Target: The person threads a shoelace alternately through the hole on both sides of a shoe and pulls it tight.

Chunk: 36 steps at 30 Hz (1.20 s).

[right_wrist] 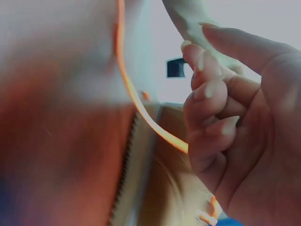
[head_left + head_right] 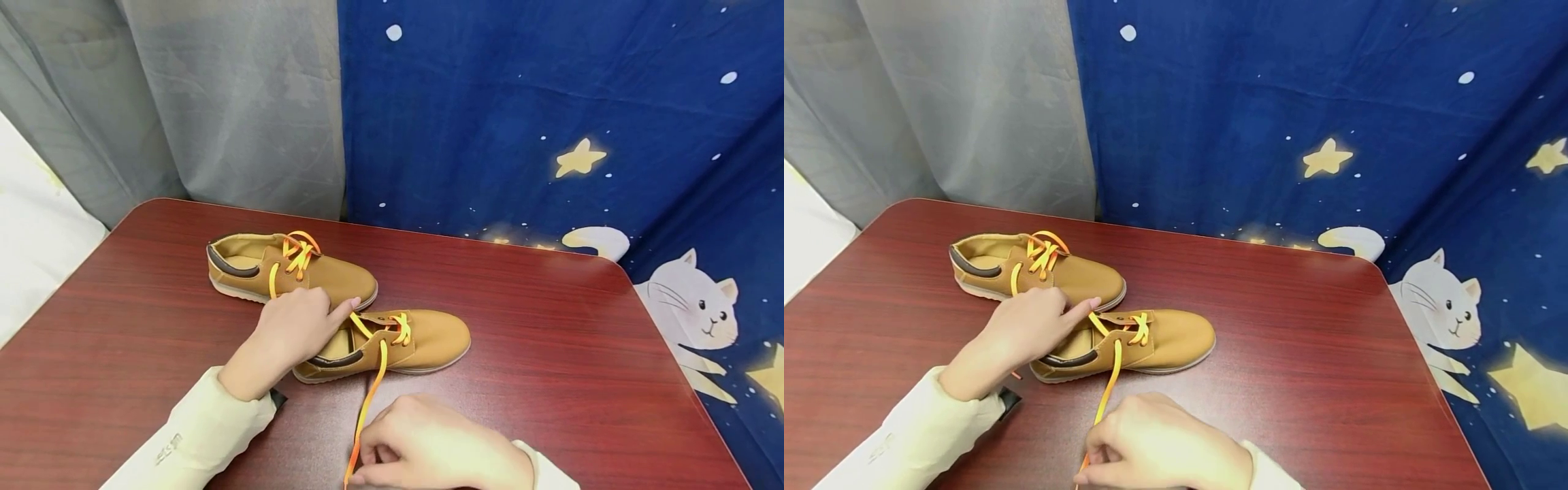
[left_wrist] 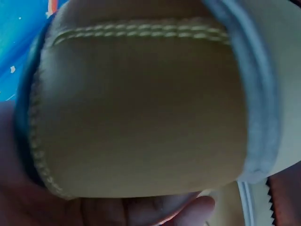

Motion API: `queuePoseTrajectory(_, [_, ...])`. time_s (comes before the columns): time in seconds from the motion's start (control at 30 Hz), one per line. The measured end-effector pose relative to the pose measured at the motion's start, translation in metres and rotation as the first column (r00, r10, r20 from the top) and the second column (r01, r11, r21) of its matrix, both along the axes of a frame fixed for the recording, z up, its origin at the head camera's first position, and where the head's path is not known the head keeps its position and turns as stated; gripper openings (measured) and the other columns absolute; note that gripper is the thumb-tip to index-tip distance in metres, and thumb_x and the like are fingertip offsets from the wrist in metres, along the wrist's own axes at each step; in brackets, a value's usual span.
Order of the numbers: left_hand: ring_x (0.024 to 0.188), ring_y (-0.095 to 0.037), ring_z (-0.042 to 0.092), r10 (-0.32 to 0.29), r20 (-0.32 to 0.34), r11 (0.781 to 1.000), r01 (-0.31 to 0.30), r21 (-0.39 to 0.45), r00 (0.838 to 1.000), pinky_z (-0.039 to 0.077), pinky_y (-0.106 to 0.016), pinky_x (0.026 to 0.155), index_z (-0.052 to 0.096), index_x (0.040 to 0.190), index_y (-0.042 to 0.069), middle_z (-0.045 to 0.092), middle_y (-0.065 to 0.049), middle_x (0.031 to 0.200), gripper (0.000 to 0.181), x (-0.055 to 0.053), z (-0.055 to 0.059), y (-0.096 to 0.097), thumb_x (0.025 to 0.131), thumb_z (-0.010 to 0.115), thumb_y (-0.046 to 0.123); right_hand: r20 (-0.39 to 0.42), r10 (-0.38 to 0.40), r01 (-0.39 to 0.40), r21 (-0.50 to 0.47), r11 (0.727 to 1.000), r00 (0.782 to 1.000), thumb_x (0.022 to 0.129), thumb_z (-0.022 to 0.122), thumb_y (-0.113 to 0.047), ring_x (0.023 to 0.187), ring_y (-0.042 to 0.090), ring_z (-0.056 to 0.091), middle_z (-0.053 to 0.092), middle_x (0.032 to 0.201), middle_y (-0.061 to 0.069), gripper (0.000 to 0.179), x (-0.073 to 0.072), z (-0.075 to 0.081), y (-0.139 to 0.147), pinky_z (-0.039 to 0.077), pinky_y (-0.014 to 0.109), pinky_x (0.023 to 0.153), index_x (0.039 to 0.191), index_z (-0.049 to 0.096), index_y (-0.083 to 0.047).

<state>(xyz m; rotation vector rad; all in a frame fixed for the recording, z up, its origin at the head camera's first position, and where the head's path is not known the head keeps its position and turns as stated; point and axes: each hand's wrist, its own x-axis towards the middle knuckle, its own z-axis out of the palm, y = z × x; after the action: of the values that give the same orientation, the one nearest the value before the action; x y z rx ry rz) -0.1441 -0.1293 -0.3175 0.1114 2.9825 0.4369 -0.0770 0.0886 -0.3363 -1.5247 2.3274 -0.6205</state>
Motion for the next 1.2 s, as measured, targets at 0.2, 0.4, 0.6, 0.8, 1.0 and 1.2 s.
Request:
queuePoseTrajectory(0.2, [0.058, -0.020, 0.052, -0.022, 0.035, 0.995, 0.018, 0.103, 0.999, 0.037, -0.035, 0.052, 0.053, 0.059, 0.019, 0.051, -0.001, 0.062, 0.055, -0.004, -0.003, -0.001, 0.101, 0.049, 0.054, -0.114, -0.049, 0.031, -0.153, 0.988, 0.992, 0.096, 0.068, -0.039, 0.061, -0.018, 0.036, 0.049, 0.060, -0.020, 0.022, -0.021, 0.025, 0.009, 0.029, 0.000, 0.057, 0.078, 0.067, -0.029])
queuePoseTrajectory(0.4, [0.058, -0.013, 0.045, -0.048, 0.026, 0.967, 0.040, 0.250, 0.998, 0.032, -0.030, 0.053, 0.068, 0.072, 0.022, 0.047, 0.007, 0.060, 0.034, -0.008, -0.005, -0.002, 0.097, 0.063, 0.044, -0.261, -0.317, 0.237, -0.297, 0.925, 0.912, 0.090, 0.076, -0.030, 0.058, -0.011, 0.042, 0.058, 0.064, -0.020, 0.014, -0.041, 0.046, 0.017, 0.035, 0.007, 0.055, 0.078, 0.071, -0.027])
queuePoseTrajectory(0.6, [0.070, -0.009, 0.058, -0.057, 0.005, 0.926, 0.051, 0.374, 0.998, 0.043, -0.028, 0.065, 0.071, 0.084, 0.019, 0.069, 0.006, 0.078, 0.019, -0.013, -0.005, -0.004, 0.091, 0.074, 0.037, -0.251, -0.543, 0.465, -0.311, 0.829, 0.801, 0.088, 0.078, -0.032, 0.056, -0.009, 0.046, 0.055, 0.060, -0.021, 0.015, -0.053, 0.058, 0.022, 0.040, 0.016, 0.054, 0.075, 0.070, -0.029])
queuePoseTrajectory(0.8, [0.074, -0.008, 0.062, -0.041, -0.010, 0.842, 0.040, 0.538, 0.999, 0.048, -0.025, 0.072, 0.067, 0.089, 0.010, 0.069, 0.000, 0.081, 0.019, -0.019, -0.008, -0.009, 0.087, 0.079, 0.025, -0.225, -0.570, 0.515, -0.260, 0.817, 0.790, 0.089, 0.076, -0.034, 0.060, -0.005, 0.051, 0.059, 0.066, -0.019, 0.012, -0.068, 0.047, 0.018, 0.044, 0.018, 0.059, 0.079, 0.072, -0.027])
queuePoseTrajectory(1.0, [0.074, -0.010, 0.061, -0.058, 0.006, 0.708, 0.037, 0.705, 0.998, 0.045, -0.021, 0.068, 0.066, 0.100, 0.007, 0.073, -0.001, 0.075, 0.022, -0.025, -0.009, -0.013, 0.089, 0.077, 0.023, -0.178, -0.484, 0.433, -0.259, 0.863, 0.857, 0.090, 0.077, -0.022, 0.084, 0.004, 0.067, 0.073, 0.090, -0.010, 0.009, -0.085, 0.029, 0.018, 0.055, 0.025, 0.077, 0.099, 0.077, -0.019])
queuePoseTrajectory(1.2, [0.085, -0.010, 0.073, -0.084, 0.056, 0.518, -0.004, 0.856, 0.995, 0.058, -0.025, 0.082, 0.068, 0.115, -0.002, 0.079, -0.010, 0.094, 0.029, -0.028, -0.006, -0.015, 0.102, 0.060, 0.022, -0.102, -0.386, 0.353, -0.249, 0.902, 0.917, 0.094, 0.073, -0.023, 0.101, 0.006, 0.069, 0.076, 0.105, -0.008, 0.018, -0.095, 0.016, 0.020, 0.055, 0.027, 0.090, 0.110, 0.077, -0.016])
